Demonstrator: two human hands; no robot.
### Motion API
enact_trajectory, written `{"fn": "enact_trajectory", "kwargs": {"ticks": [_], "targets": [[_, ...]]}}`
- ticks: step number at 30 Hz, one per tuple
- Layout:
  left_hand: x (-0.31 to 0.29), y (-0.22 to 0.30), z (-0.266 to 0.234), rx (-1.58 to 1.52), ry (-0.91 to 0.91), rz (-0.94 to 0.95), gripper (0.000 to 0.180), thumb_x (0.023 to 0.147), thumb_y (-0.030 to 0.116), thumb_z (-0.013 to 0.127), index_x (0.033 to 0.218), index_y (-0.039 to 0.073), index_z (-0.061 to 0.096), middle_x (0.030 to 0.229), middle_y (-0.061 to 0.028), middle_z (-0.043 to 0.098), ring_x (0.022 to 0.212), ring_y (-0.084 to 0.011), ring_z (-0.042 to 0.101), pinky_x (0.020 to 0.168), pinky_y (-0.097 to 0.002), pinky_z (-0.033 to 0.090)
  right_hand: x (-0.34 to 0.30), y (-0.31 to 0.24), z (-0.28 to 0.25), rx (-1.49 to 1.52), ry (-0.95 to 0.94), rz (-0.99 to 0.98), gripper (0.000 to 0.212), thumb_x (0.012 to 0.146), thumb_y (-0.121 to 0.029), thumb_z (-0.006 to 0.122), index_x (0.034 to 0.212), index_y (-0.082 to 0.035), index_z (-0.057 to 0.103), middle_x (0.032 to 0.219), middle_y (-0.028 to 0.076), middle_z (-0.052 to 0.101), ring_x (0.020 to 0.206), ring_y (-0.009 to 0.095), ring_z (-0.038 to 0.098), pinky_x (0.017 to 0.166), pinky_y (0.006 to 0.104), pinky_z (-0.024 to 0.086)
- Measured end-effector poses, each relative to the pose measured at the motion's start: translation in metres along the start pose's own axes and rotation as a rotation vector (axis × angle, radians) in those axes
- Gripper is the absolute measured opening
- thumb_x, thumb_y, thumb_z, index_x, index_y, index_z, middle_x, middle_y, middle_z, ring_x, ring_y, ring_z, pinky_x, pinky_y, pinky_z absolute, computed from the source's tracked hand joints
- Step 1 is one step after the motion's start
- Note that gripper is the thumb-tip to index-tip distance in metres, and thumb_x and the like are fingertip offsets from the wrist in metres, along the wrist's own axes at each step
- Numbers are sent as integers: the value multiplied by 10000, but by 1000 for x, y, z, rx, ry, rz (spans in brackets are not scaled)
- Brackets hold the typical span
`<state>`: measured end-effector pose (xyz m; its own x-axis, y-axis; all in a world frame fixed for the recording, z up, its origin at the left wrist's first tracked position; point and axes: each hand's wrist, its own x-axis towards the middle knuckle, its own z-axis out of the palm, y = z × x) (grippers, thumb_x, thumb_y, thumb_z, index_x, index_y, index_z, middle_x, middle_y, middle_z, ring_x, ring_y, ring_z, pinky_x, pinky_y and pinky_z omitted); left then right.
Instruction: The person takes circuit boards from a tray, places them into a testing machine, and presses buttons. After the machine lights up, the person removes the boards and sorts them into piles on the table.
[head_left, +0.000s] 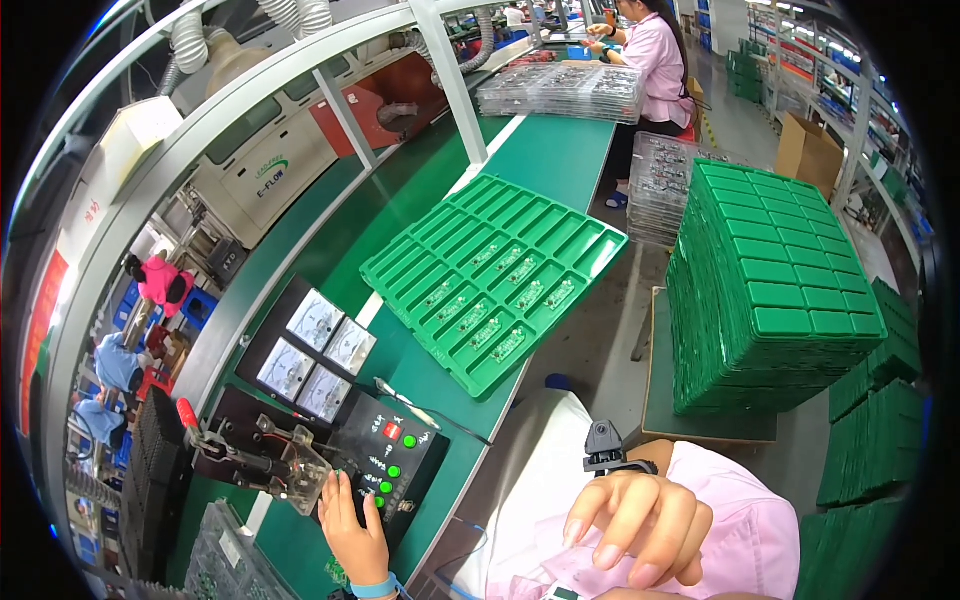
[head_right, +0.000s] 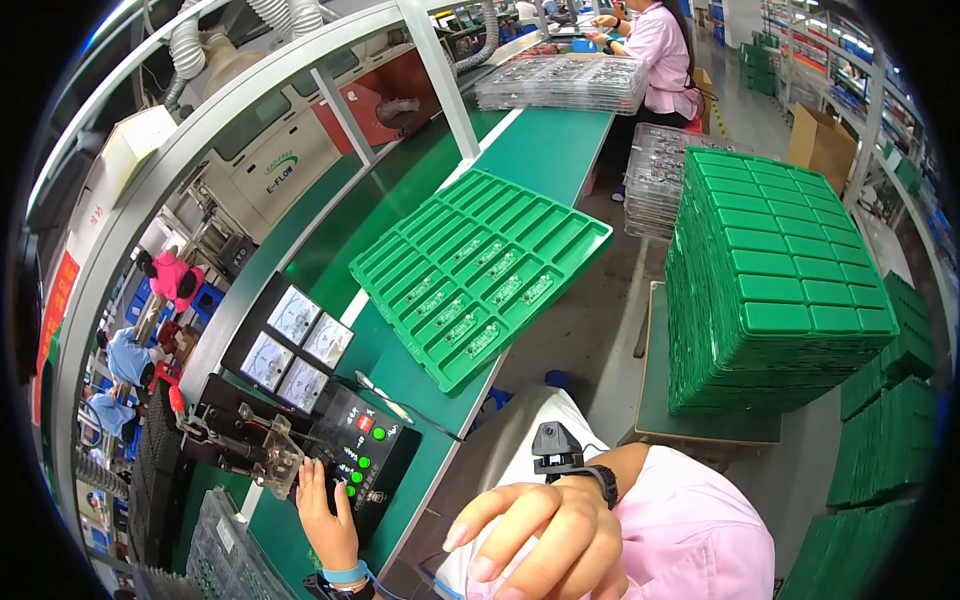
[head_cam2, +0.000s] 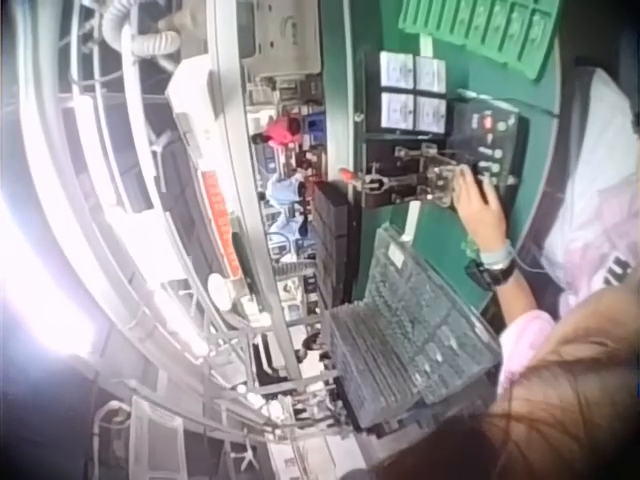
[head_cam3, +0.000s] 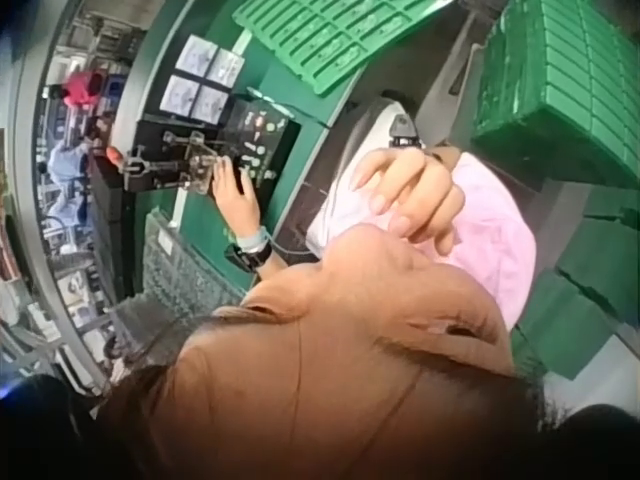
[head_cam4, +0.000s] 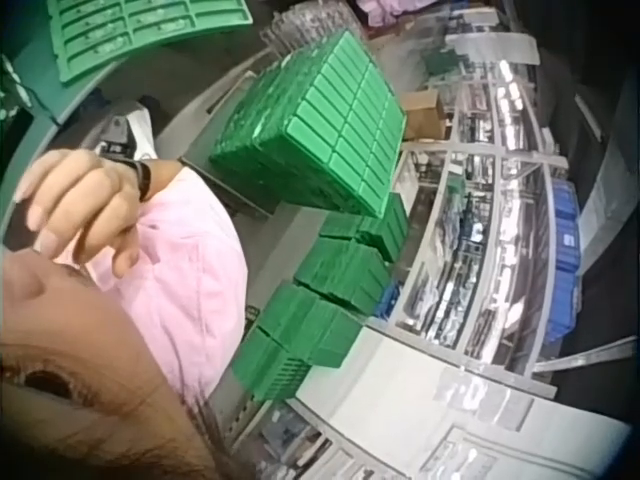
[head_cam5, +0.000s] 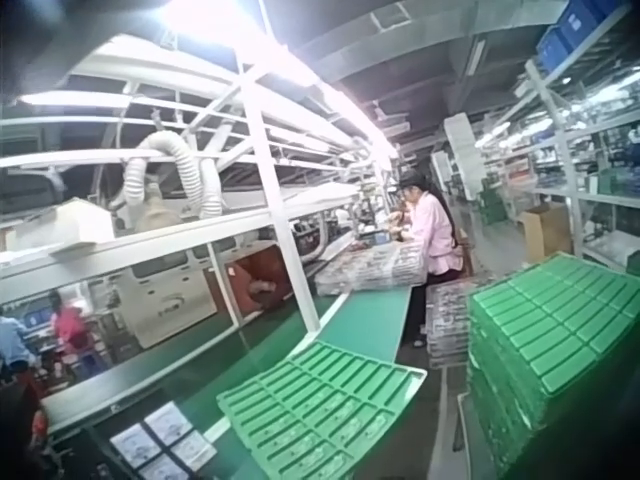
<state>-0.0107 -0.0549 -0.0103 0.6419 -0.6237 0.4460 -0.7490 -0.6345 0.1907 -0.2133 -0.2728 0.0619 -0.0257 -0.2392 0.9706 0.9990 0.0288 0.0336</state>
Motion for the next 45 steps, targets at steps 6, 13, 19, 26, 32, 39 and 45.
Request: {"fn": "enact_trajectory", "kwargs": {"ticks": [6,13,19,26,32,39,45], "targets": [[-8,16,-5,48,-7,-10,451,929,115,548,1350,-35,492,1419,-199,482,1308,-349,459,1090,-450,332,1,5,-6,6,-68,-3,267,962,-369,572,990,-105,607,1094,96,609,985,315,584,857,512,486],[23,30,-73,30,420,137,368,932,117,563,1271,-25,537,1298,-210,540,1184,-363,535,1011,-431,399,-25,25,-19,-46,27,16,291,884,-141,638,1122,21,595,1179,246,596,1036,381,604,863,457,516],[105,-15,-94,-489,580,-65,571,939,271,592,1395,-22,411,1421,-226,443,1281,-367,468,1060,-448,359,-51,27,-32,-215,-81,410,358,889,-221,642,1148,15,565,1165,237,596,1017,362,609,847,448,511],[48,-27,-27,-294,669,348,680,813,293,725,1345,-36,457,1377,-232,484,1246,-394,494,1042,-480,397,-52,48,-44,-629,-587,872,388,786,-100,711,1137,-8,574,1274,177,568,1099,352,587,923,451,479],[-16,-62,-27,-191,436,143,538,768,141,739,1264,25,566,1325,-200,534,1195,-397,526,1009,-468,427,-57,89,-24,-778,-867,685,492,738,-86,731,1199,-37,569,1303,140,575,1179,371,541,1002,492,426],[-37,-66,-28,-254,230,-78,547,744,138,787,1248,54,592,1337,-148,536,1198,-353,521,995,-441,431,-91,117,-9,-902,-837,410,529,727,-153,741,1233,-106,595,1324,84,564,1218,291,521,1036,505,388],[-27,-58,-35,-261,223,-77,672,669,285,849,1245,56,591,1350,-140,497,1208,-365,483,997,-459,417,-117,121,-7,-940,-944,508,501,748,-214,724,1232,-151,610,1298,15,583,1167,211,542,1041,472,368]]}}
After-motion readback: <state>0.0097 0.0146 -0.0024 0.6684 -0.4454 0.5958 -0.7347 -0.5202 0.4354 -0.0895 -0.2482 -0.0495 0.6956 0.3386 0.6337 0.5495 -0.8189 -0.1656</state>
